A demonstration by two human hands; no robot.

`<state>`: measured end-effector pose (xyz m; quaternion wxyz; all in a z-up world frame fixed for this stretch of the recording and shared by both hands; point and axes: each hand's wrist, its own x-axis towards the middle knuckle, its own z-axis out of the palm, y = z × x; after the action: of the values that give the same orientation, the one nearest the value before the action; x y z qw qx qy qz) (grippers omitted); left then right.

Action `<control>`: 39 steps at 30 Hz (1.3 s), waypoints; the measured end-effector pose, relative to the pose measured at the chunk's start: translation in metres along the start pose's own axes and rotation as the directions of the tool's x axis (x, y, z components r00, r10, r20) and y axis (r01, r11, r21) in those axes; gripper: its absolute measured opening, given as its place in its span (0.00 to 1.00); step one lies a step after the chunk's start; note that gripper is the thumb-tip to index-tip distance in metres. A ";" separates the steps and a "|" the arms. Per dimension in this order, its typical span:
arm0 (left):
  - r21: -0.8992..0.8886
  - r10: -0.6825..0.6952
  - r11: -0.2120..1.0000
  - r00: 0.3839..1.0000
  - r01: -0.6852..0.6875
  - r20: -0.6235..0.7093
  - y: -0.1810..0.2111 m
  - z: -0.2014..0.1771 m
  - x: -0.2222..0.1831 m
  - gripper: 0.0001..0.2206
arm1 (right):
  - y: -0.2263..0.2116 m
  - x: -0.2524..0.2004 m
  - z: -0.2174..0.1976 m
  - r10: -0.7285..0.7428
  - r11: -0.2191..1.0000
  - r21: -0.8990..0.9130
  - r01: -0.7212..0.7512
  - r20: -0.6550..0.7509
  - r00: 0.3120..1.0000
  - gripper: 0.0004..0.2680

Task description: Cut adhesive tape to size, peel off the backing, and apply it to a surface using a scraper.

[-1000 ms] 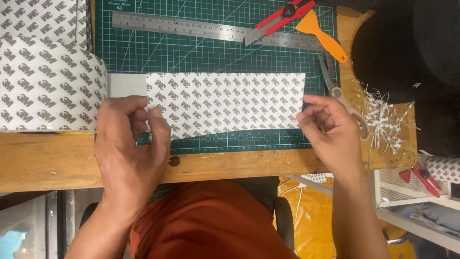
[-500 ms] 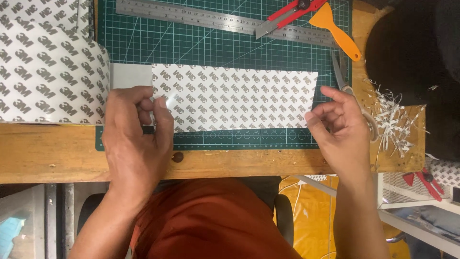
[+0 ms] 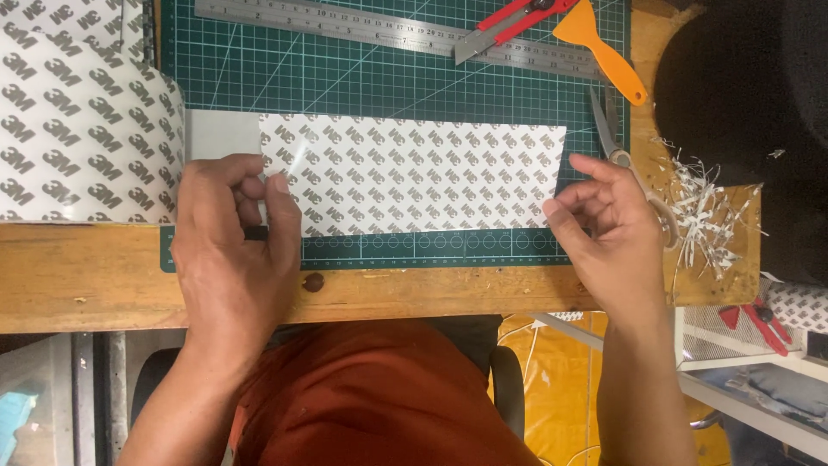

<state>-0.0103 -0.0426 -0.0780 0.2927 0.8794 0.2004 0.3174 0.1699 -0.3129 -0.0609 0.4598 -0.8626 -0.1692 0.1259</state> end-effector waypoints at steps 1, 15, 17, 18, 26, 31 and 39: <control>-0.002 -0.012 1.000 1.000 0.012 0.000 0.000 0.000 0.000 0.07 | 0.000 0.000 0.000 -0.001 1.000 0.000 0.001 0.002 1.000 0.17; -0.007 -0.058 0.998 0.998 0.058 0.015 -0.001 0.002 0.001 0.07 | -0.003 -0.006 0.008 -0.012 1.000 -0.011 0.012 -0.059 0.998 0.16; 0.027 -0.042 0.999 0.999 0.042 0.005 -0.002 0.003 0.001 0.07 | 0.000 -0.006 0.008 -0.015 1.000 -0.005 0.015 -0.076 0.997 0.15; 0.027 -0.041 0.999 0.999 0.041 0.005 -0.002 0.003 0.001 0.07 | 0.001 -0.005 0.008 -0.016 1.000 -0.005 0.015 -0.077 0.997 0.15; 0.046 0.019 0.999 1.000 -0.019 -0.004 -0.001 0.003 0.002 0.07 | -0.005 -0.007 0.007 -0.032 0.999 -0.043 0.029 -0.070 0.997 0.16; 0.058 0.053 0.997 0.998 -0.052 -0.015 -0.002 0.004 0.003 0.07 | 0.003 -0.004 0.007 -0.040 0.999 -0.010 0.039 -0.083 0.996 0.15; 0.136 0.102 0.986 0.994 -0.097 -0.029 -0.003 0.006 0.001 0.05 | 0.008 -0.002 0.005 -0.050 0.998 0.032 0.053 -0.072 0.996 0.15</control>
<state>-0.0062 -0.0417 -0.0830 0.2128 0.9002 0.1825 0.3333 0.1674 -0.3138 -0.0703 0.4833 -0.8540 -0.1725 0.0860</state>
